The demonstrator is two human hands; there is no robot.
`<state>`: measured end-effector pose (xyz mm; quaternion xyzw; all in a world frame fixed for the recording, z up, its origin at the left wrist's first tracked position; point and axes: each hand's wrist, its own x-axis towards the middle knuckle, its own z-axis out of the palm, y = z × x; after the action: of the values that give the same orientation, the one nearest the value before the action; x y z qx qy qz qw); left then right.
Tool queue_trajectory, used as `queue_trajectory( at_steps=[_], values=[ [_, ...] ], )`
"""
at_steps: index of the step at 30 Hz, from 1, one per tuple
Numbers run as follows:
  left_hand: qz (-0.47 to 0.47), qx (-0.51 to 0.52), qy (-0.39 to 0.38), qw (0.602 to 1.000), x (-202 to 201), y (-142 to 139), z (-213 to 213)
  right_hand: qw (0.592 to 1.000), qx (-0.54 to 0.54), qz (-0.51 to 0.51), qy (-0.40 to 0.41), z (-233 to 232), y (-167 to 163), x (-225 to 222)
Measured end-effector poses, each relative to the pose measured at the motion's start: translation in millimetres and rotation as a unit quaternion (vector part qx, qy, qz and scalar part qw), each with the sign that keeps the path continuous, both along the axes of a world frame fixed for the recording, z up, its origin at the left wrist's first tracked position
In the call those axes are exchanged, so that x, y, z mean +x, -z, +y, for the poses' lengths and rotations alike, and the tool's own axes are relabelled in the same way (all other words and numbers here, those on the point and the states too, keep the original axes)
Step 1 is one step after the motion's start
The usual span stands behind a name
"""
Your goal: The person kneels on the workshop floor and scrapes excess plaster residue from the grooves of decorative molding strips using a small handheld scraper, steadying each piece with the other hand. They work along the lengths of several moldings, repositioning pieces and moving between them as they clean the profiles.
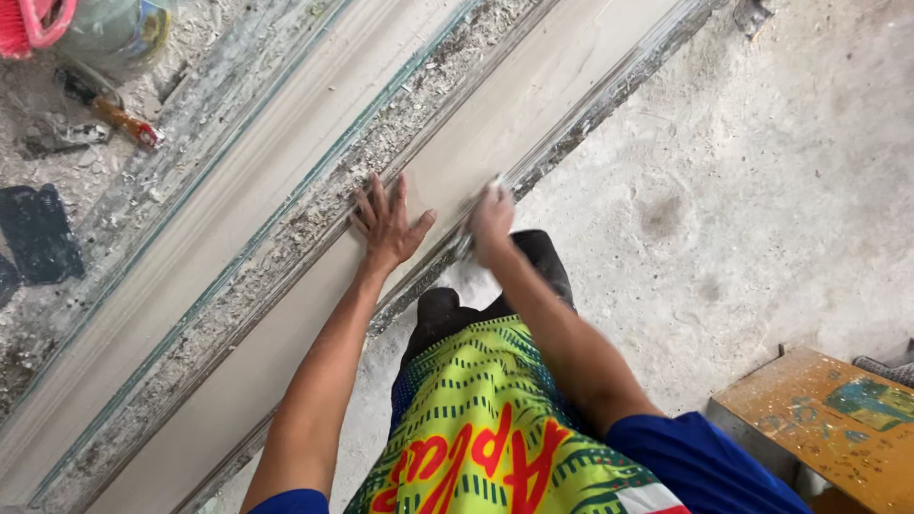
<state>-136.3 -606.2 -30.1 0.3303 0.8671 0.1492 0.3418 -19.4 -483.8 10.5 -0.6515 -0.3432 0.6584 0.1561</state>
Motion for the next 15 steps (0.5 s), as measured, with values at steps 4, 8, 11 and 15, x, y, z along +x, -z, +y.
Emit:
queue_trajectory(
  at_steps=[4, 8, 11, 15],
  values=[
    [0.026, 0.018, 0.016, 0.999, 10, -13, 51, 0.997, 0.067, -0.006, -0.036, 150, -34, 5],
    [0.039, 0.066, 0.017, 0.997, 8, -31, 145, 0.997, -0.041, -0.063, -0.029, 299, -72, 10],
    [0.02, 0.086, 0.015, 0.996, 4, -42, 241, 0.996, -0.064, 0.068, 0.01, 429, -76, 26],
    [-0.006, 0.059, 0.048, 0.997, 12, -46, 348, 0.995, -0.03, 0.07, 0.067, 583, -62, 39]
  ],
)
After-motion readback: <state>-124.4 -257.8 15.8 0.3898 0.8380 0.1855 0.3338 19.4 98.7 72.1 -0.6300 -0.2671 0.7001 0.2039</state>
